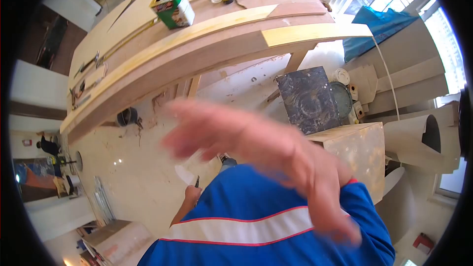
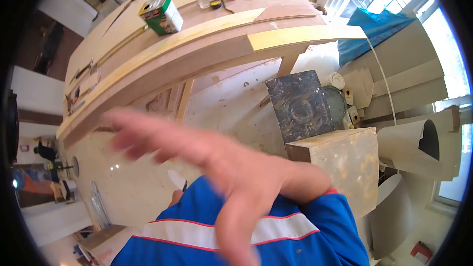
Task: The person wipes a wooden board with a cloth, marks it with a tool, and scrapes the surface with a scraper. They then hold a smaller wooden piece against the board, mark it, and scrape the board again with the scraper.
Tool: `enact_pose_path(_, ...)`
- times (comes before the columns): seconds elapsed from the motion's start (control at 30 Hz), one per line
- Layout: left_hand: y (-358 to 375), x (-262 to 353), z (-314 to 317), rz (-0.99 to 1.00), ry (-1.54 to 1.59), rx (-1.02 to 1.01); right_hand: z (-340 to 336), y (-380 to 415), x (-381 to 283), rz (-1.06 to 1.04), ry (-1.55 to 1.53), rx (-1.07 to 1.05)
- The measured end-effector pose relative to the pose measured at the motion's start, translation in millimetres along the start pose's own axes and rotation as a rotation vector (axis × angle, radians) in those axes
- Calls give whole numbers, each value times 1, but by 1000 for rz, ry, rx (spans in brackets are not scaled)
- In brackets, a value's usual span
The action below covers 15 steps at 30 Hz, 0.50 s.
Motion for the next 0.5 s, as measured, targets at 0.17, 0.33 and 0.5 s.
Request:
enact_pose_path(0.17, -18, -50, -13, -88, 123, -17, 123, -87, 47, -209, 35, -285)
enact_pose_path(0.33, -39, -81, -46, -221, 452, -34, 159, -146, 119, -180, 403, -197)
enact_pose_path(0.5, -95, -121, -54, -280, 1177, -100, 73, -181, 209, 155, 1085, 114)
Point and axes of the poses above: each hand's wrist, its own y-axis away from the middle knuckle, its own z-axis out of the palm, x = y × z, the point moved 9 cm from there along -y, towards the middle knuckle, and after that the axes turned 5 degrees about z, right-handed, at the moved point
